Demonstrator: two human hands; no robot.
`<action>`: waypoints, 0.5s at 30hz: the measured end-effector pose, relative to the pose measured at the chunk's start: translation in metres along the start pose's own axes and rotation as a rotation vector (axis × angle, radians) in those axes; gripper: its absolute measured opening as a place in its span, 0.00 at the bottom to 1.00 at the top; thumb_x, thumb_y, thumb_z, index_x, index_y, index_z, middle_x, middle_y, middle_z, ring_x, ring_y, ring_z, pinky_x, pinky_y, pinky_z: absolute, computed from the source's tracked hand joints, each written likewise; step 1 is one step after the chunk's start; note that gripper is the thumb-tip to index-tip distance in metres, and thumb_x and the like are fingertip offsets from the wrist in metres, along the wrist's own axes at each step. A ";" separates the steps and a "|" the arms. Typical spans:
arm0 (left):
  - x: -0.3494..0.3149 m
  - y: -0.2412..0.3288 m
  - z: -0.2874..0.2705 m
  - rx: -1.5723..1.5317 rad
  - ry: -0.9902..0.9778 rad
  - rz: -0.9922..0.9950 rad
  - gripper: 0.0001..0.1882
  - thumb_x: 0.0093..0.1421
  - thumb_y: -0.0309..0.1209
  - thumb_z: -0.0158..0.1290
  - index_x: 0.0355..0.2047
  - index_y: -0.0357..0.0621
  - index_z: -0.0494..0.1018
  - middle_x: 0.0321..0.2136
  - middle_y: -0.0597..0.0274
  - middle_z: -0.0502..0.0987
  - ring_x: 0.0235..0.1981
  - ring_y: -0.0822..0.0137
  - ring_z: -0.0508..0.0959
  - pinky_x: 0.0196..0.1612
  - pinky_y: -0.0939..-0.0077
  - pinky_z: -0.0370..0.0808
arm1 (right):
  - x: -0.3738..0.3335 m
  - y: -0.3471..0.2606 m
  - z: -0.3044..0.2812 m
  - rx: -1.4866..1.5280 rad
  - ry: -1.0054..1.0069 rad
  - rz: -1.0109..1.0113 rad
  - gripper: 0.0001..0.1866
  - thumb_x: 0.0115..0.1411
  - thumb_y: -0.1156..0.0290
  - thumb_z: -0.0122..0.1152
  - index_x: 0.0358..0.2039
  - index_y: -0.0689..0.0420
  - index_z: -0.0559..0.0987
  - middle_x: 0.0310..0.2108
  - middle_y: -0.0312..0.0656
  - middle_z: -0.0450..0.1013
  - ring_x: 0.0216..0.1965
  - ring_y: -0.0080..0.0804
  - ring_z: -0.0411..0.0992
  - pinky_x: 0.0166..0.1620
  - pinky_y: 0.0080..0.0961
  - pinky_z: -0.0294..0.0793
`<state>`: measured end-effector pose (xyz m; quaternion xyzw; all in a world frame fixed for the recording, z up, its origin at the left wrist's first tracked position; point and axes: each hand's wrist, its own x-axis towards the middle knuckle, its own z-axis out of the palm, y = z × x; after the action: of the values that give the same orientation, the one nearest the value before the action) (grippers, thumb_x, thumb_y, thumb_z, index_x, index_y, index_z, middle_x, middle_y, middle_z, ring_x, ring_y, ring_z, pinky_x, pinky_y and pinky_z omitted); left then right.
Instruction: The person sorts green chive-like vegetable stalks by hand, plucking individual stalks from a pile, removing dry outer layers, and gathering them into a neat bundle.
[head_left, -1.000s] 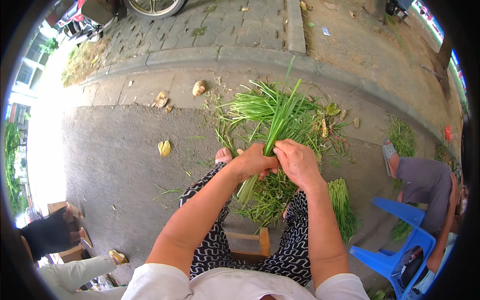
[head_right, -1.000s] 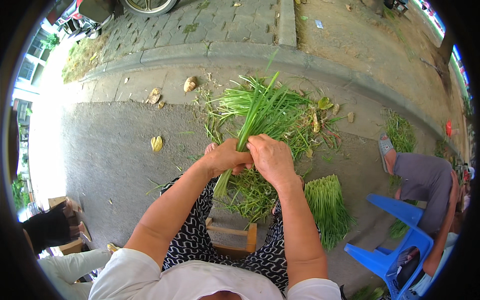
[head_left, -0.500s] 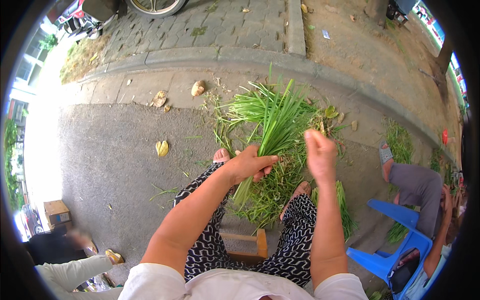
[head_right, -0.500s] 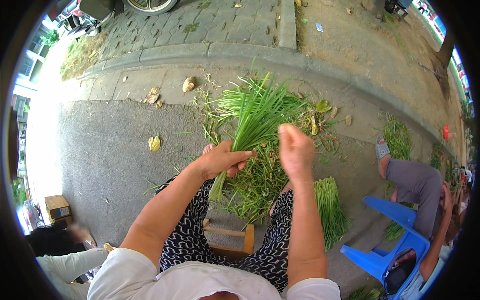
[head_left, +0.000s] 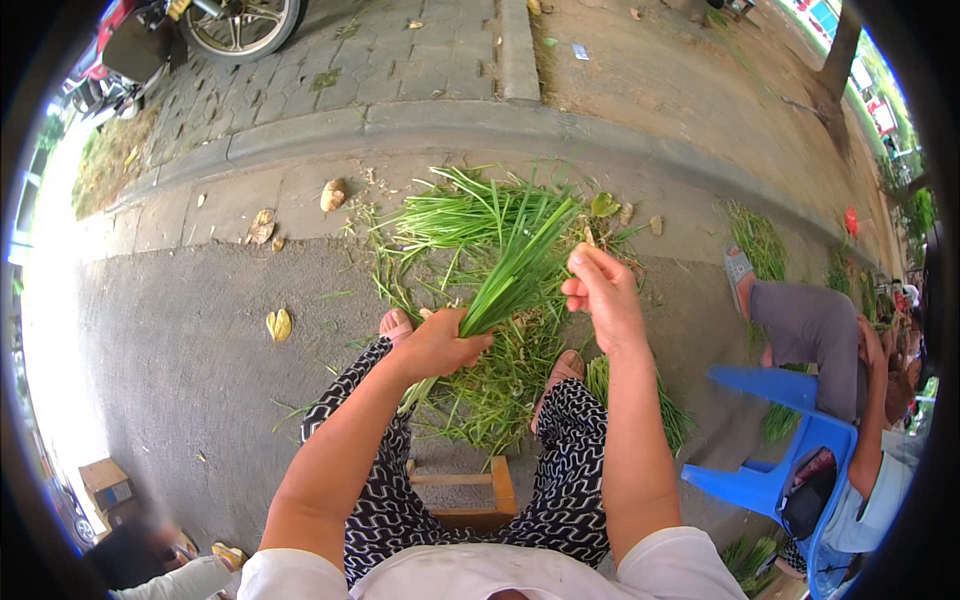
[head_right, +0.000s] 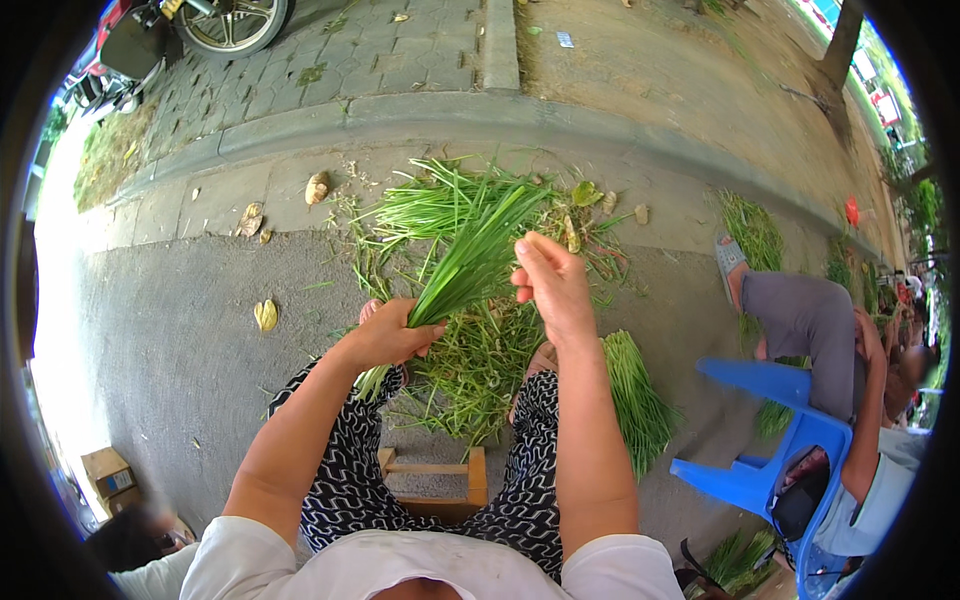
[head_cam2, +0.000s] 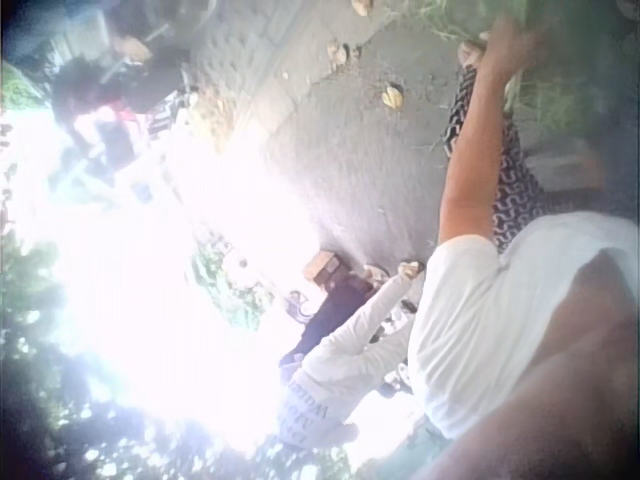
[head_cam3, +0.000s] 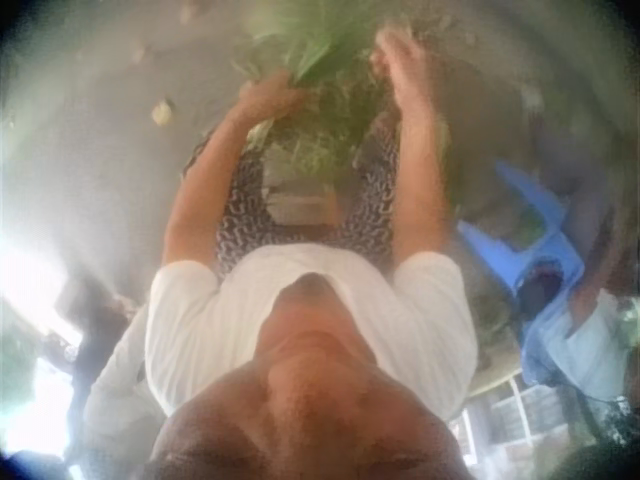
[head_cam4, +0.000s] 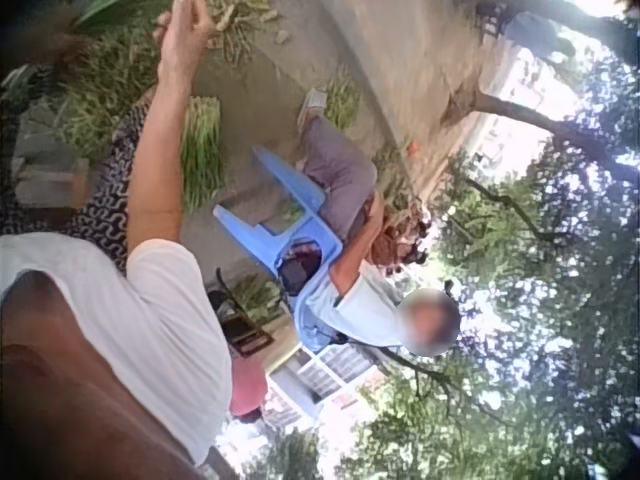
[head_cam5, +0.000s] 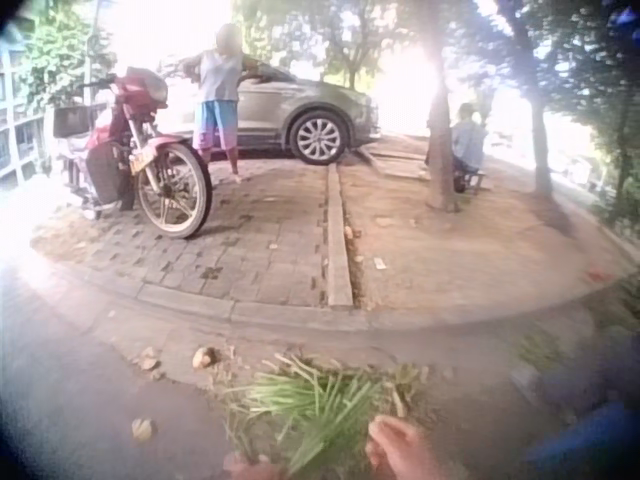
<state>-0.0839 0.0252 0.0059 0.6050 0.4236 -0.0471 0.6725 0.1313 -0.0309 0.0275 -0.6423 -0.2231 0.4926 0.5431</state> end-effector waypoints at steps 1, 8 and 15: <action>0.001 -0.001 0.002 0.033 -0.007 0.014 0.10 0.56 0.34 0.51 0.31 0.40 0.69 0.16 0.68 0.69 0.16 0.77 0.67 0.18 0.80 0.63 | -0.001 0.002 0.000 0.037 0.008 0.029 0.14 0.57 0.62 0.55 0.38 0.60 0.74 0.24 0.32 0.67 0.21 0.15 0.66 0.19 0.11 0.65; 0.000 0.003 0.014 0.201 -0.011 0.119 0.12 0.54 0.35 0.52 0.30 0.38 0.69 0.17 0.64 0.71 0.19 0.71 0.71 0.23 0.75 0.68 | 0.000 0.010 0.001 0.091 0.036 0.156 0.17 0.56 0.59 0.57 0.36 0.62 0.74 0.28 0.34 0.67 0.20 0.17 0.66 0.17 0.12 0.63; -0.008 0.010 0.009 0.102 -0.021 0.087 0.21 0.57 0.46 0.49 0.30 0.37 0.69 0.16 0.64 0.71 0.15 0.73 0.69 0.18 0.78 0.66 | 0.005 0.017 -0.001 -0.075 0.037 0.004 0.13 0.58 0.63 0.53 0.22 0.58 0.72 0.17 0.32 0.65 0.16 0.14 0.63 0.16 0.12 0.60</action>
<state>-0.0781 0.0163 0.0180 0.6558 0.3868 -0.0457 0.6467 0.1300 -0.0325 0.0095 -0.6717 -0.2303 0.4732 0.5215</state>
